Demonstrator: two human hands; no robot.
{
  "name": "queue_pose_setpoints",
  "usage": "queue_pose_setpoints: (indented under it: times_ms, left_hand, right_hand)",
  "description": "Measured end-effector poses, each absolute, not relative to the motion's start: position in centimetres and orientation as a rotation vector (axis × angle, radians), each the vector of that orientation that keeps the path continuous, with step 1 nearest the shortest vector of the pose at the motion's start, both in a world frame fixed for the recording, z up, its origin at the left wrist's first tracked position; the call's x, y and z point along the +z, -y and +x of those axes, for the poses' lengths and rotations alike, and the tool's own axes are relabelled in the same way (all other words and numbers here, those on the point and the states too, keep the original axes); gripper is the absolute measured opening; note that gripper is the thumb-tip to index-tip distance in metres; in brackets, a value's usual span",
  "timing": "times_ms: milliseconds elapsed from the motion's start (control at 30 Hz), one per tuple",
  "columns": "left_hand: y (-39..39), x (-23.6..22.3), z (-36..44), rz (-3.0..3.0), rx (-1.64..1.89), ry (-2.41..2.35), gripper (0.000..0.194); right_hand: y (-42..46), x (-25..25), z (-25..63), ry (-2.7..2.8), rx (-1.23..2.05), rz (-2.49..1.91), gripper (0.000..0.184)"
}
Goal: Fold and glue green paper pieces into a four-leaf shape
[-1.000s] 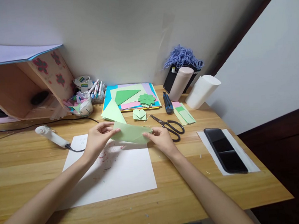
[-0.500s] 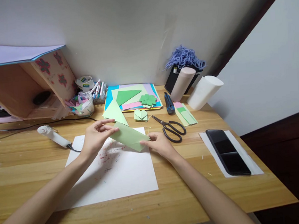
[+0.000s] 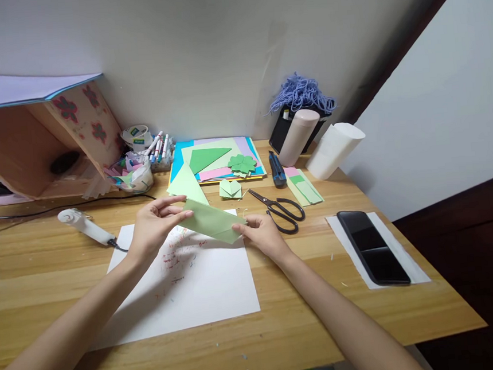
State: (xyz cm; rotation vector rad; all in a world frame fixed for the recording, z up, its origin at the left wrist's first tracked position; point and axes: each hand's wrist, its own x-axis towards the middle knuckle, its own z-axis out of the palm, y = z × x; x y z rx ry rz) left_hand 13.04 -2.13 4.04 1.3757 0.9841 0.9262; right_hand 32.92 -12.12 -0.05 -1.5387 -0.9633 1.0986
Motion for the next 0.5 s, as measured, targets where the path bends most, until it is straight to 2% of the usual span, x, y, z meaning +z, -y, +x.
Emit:
queue_pose_setpoints:
  times_ms: [233,400,500]
  left_hand:
    - [2.2,4.5,13.0,1.389,0.900,-1.001,0.050]
    - [3.5,5.0,13.4,1.522,0.792,-0.949,0.043]
    - [4.5,5.3,13.4,1.627,0.745,-0.877,0.038]
  right_hand:
    - [12.3,-0.4,32.9,1.037,0.981,-1.533,0.030]
    - [12.7,0.7,31.6,1.209,0.750,-1.496,0.028]
    - [12.7,2.4,30.3,1.280,0.723,-1.423,0.019]
